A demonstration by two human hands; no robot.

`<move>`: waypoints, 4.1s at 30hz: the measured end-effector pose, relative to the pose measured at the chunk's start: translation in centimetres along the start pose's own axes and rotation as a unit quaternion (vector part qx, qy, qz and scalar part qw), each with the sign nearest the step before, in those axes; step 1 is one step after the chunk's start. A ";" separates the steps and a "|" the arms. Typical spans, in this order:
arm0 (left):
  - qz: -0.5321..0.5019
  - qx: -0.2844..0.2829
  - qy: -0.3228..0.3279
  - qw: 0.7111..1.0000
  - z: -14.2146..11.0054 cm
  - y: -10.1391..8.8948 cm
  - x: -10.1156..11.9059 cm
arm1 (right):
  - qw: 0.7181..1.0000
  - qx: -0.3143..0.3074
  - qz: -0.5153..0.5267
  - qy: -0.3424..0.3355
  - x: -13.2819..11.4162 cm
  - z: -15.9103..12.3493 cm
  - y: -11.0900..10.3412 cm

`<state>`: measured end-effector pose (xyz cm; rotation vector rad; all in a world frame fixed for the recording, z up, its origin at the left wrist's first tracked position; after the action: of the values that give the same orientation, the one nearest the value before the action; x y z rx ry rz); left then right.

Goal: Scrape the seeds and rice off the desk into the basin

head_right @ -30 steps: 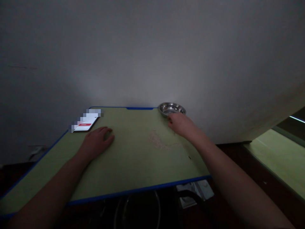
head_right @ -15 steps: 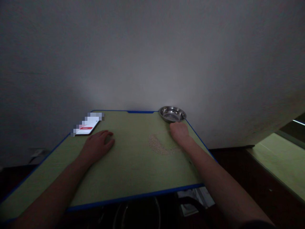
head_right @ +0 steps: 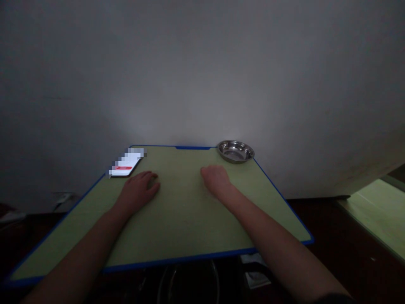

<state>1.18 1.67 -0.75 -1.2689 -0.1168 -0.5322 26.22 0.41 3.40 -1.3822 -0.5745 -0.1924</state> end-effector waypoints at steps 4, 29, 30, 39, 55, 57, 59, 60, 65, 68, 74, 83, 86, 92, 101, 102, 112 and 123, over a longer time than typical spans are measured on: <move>-0.003 0.003 0.004 1.000 0.0 0.0 0.0 | 0.999 0.012 0.005 -0.030 -1.1 -0.5 -0.7; -0.004 -0.002 0.008 1.000 0.1 -0.1 0.1 | 0.981 -0.129 -0.012 0.146 10.8 -10.9 6.1; -0.004 -0.003 0.009 1.000 0.2 -0.1 0.2 | 0.983 -0.126 -0.008 0.137 10.2 -11.0 5.9; -0.013 -0.006 0.012 1.000 0.1 -0.1 0.1 | 0.993 -0.050 0.005 0.108 3.3 -9.9 3.1; -0.022 -0.007 0.008 1.000 0.1 -0.1 0.1 | 0.990 0.004 0.045 0.134 -1.4 -6.3 -0.4; -0.024 -0.006 0.009 1.000 0.1 0.0 0.1 | 0.988 0.009 0.043 0.150 0.1 -6.2 -0.5; -0.023 -0.005 0.008 1.000 0.2 0.0 0.0 | 0.985 0.012 0.040 0.169 2.2 -6.1 -0.3; -0.023 -0.005 0.007 1.000 0.2 0.1 -0.1 | 0.983 0.013 0.039 0.178 3.4 -6.1 0.0; -0.027 0.000 0.013 1.000 0.2 0.1 -0.1 | 0.978 -0.021 0.001 0.207 7.5 -6.4 2.9; -0.029 0.005 0.004 1.000 0.1 0.0 0.0 | 0.982 -0.034 -0.019 0.186 7.0 -6.3 4.2; -0.028 0.000 0.005 1.000 0.1 0.1 -0.2 | 0.995 -0.003 -0.007 0.100 2.3 -4.4 3.2; -0.040 0.003 0.002 0.999 -0.2 -0.2 -0.1 | 0.999 0.031 0.030 -0.021 -3.0 -2.0 -0.2; -0.040 0.002 0.002 0.999 -0.3 -0.2 0.0 | 0.999 0.039 0.030 -0.022 -2.3 -1.7 -0.9; -0.047 0.004 -0.015 0.999 -0.2 -0.2 0.0 | 0.998 0.055 0.008 0.038 0.3 1.0 -1.0; -0.060 0.006 -0.018 0.998 -0.1 -0.2 -0.1 | 0.993 0.045 0.041 -0.102 -3.7 1.4 -1.1; -0.060 0.007 -0.018 0.998 -0.2 -0.2 0.0 | 0.991 0.046 0.044 -0.121 -4.0 0.9 -1.3; -0.096 0.017 -0.014 0.995 -0.3 -0.2 0.1 | 0.977 0.058 0.078 -0.187 -2.3 -2.6 -0.7; -0.229 0.115 -0.128 0.958 -0.3 -0.8 -0.9 | 0.940 0.121 0.195 -0.252 -7.1 1.4 -2.2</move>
<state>-0.03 1.50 -0.49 -1.0763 -0.6847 -0.7247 18.81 -0.15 1.89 -1.2743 -0.7027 0.5523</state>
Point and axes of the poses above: each hand's wrist, its own z-axis towards the middle knuckle, its own y-axis out of the palm, x = y × z, the point moved 2 cm from there along z, towards the middle knuckle, and after that the axes turned 13 degrees about -z, right-handed, at the moved point
